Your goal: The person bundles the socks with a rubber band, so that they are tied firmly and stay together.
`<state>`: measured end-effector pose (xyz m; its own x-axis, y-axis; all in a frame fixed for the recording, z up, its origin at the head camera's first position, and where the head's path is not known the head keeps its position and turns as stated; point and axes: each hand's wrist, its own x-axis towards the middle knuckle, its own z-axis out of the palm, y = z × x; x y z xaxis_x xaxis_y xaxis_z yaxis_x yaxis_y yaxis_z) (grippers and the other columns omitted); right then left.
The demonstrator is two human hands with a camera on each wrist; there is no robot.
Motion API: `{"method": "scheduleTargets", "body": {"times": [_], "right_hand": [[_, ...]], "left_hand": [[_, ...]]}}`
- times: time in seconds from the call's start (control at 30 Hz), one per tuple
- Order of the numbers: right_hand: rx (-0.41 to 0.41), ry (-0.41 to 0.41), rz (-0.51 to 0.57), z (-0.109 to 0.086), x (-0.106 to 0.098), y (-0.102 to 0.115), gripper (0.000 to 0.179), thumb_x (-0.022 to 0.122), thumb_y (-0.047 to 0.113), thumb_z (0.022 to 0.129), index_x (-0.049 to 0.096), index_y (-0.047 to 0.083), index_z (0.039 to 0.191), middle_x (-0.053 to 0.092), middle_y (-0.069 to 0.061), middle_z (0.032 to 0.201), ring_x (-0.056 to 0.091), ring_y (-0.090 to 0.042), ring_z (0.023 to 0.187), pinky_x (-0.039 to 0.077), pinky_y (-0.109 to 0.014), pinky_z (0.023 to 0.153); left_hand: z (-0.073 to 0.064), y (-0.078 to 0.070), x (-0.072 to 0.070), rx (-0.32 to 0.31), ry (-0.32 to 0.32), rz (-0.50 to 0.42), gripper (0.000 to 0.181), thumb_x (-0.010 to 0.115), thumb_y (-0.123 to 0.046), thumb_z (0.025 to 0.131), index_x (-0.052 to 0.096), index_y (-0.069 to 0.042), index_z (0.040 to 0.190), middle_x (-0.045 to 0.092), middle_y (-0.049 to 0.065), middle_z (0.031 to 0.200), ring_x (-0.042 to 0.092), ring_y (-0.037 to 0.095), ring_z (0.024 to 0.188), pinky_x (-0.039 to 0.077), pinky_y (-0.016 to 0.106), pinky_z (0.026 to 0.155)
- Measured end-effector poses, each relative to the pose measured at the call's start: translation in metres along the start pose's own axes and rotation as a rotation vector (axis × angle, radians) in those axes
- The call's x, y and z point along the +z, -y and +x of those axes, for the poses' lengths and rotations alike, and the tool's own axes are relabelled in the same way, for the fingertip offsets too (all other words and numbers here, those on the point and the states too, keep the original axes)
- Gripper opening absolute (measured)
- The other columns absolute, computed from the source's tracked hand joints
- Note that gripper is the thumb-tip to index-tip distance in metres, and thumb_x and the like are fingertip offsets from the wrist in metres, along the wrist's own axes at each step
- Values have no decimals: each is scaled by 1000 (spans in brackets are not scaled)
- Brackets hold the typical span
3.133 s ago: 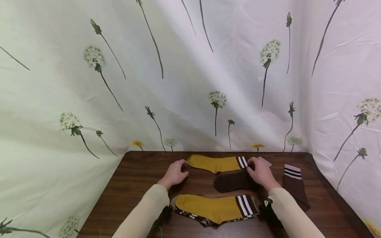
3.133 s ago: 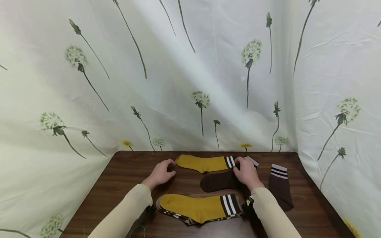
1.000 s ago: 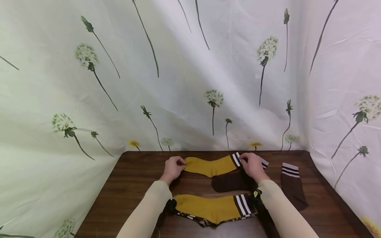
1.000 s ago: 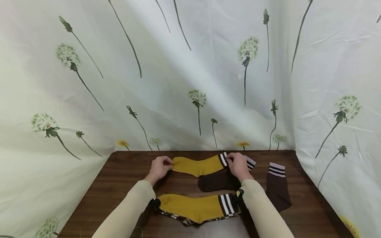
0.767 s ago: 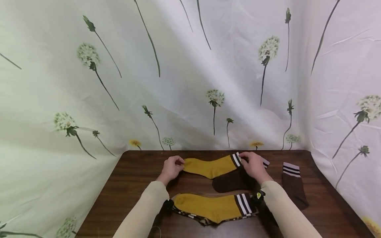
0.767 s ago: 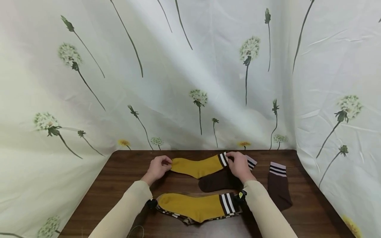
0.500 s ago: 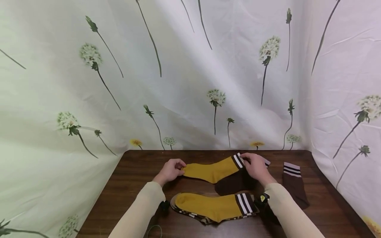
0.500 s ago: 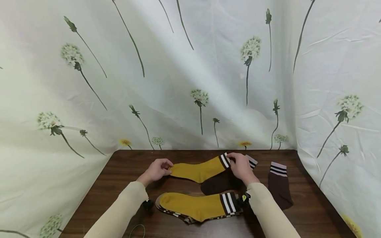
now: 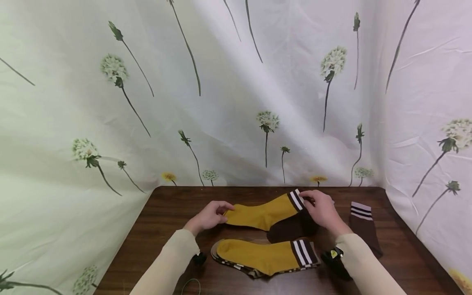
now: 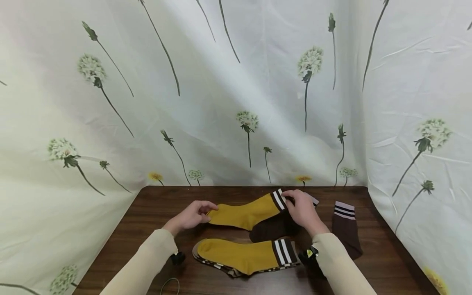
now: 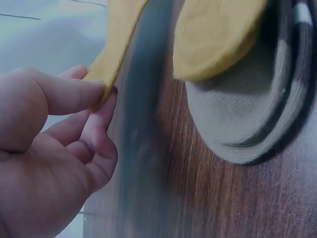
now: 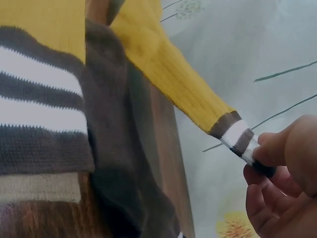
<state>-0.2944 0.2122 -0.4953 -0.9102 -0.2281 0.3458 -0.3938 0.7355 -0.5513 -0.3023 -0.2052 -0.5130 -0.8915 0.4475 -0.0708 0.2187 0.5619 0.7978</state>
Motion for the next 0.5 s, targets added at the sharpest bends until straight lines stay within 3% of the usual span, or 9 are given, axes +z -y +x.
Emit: {"method": "scheduleTargets", "body": {"times": [0.17,0.33,0.5], "right_hand": [[-46,-6,0,-4,-8,7,27,69,0,98,75,5,123,71,-18,120,70,-37,104,57,-55,84],[-77,-12,6,-8,-15,12,26,71,-2,96,76,5,120,73,-15,114,69,-31,95,56,-51,80],[-60,19,4,-16,-21,14,26,72,1,97,76,8,121,71,-8,107,58,-17,82,50,-39,72]], "left_hand": [[-7,-3,1,39,-17,7,36,67,7,95,71,-8,128,63,16,140,55,29,115,47,48,97],[-15,-6,1,40,-44,-30,35,69,5,96,71,-8,129,62,14,141,54,25,112,48,38,92],[-22,-8,-2,61,-58,-82,36,72,4,95,68,-3,131,63,19,137,59,24,104,54,32,84]]}}
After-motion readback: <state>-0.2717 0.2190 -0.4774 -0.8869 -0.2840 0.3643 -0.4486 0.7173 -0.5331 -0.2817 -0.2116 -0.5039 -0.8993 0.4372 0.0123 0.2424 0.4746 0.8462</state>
